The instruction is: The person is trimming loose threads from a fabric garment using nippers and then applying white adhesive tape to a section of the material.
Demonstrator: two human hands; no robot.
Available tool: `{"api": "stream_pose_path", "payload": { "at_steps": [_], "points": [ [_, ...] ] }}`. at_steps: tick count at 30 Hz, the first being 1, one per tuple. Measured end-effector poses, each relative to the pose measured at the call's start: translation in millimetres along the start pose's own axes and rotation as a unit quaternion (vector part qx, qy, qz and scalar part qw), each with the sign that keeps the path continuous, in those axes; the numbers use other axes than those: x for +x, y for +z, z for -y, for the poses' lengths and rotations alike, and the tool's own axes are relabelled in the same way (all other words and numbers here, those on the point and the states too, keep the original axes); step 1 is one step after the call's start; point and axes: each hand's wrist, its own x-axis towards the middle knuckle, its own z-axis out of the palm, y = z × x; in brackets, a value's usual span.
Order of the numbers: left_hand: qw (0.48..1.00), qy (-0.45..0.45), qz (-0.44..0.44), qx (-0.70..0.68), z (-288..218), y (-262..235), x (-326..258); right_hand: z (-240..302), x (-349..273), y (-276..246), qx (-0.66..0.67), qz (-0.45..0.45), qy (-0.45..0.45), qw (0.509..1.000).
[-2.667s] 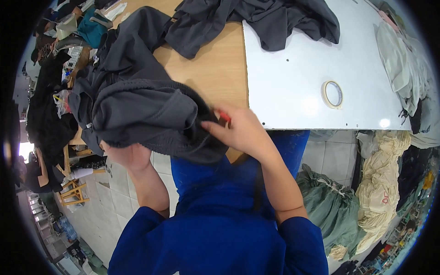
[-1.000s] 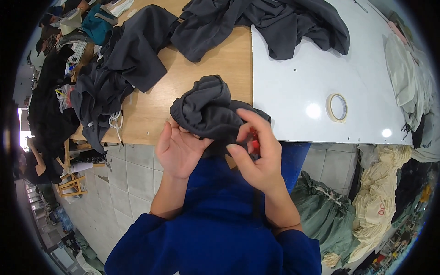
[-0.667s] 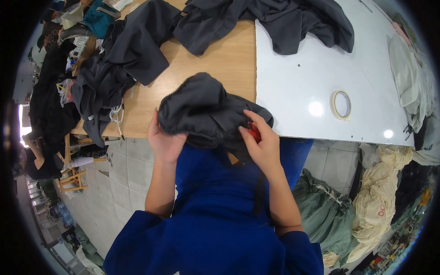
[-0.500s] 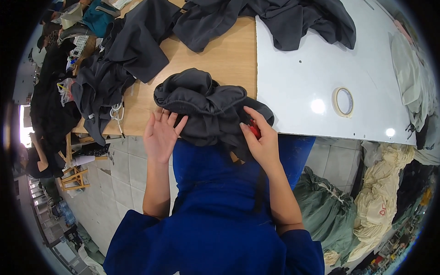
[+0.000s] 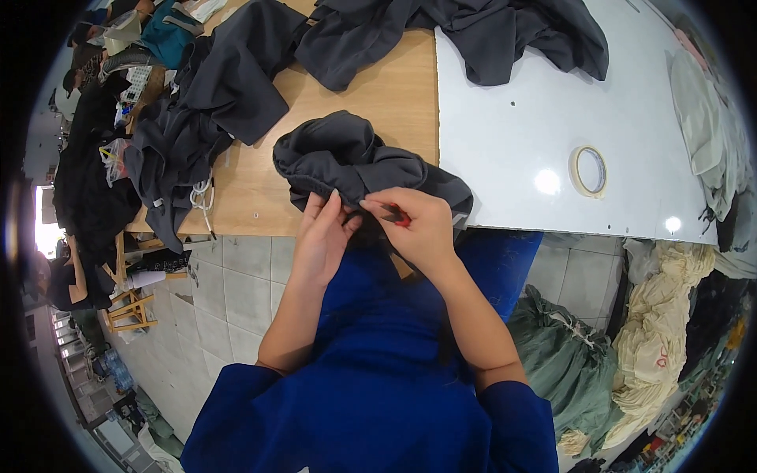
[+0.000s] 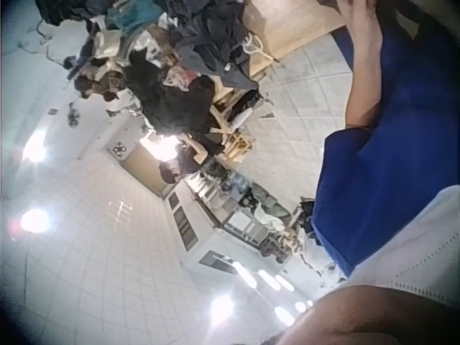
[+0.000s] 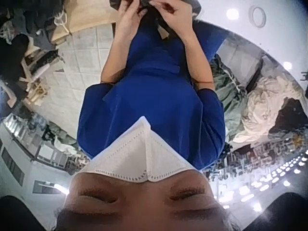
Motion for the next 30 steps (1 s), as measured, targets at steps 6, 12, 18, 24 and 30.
{"api": "stream_pose_path", "payload": {
  "at_steps": [6, 12, 18, 24, 30],
  "points": [
    [0.971, 0.235, -0.022, 0.047, -3, 13, -6, 15, -22, -21, 0.050, -0.114, 0.026, 0.992],
    [0.989, 0.142, 0.035, -0.008, -11, 27, -6, 28, -31, -26, 0.083, -0.084, 0.017, 0.993],
    [0.988, 0.131, 0.075, -0.028, -4, 25, -12, 28, -19, -10, 0.130, -0.077, 0.113, 0.982],
    [0.984, 0.115, 0.015, -0.137, -12, 32, -15, 47, -26, -13, -0.006, -0.050, 0.014, 0.999],
    [0.982, 0.089, 0.046, -0.157, -16, 27, -15, 57, -44, -43, 0.077, 0.142, 0.032, 0.986]
  ]
}}
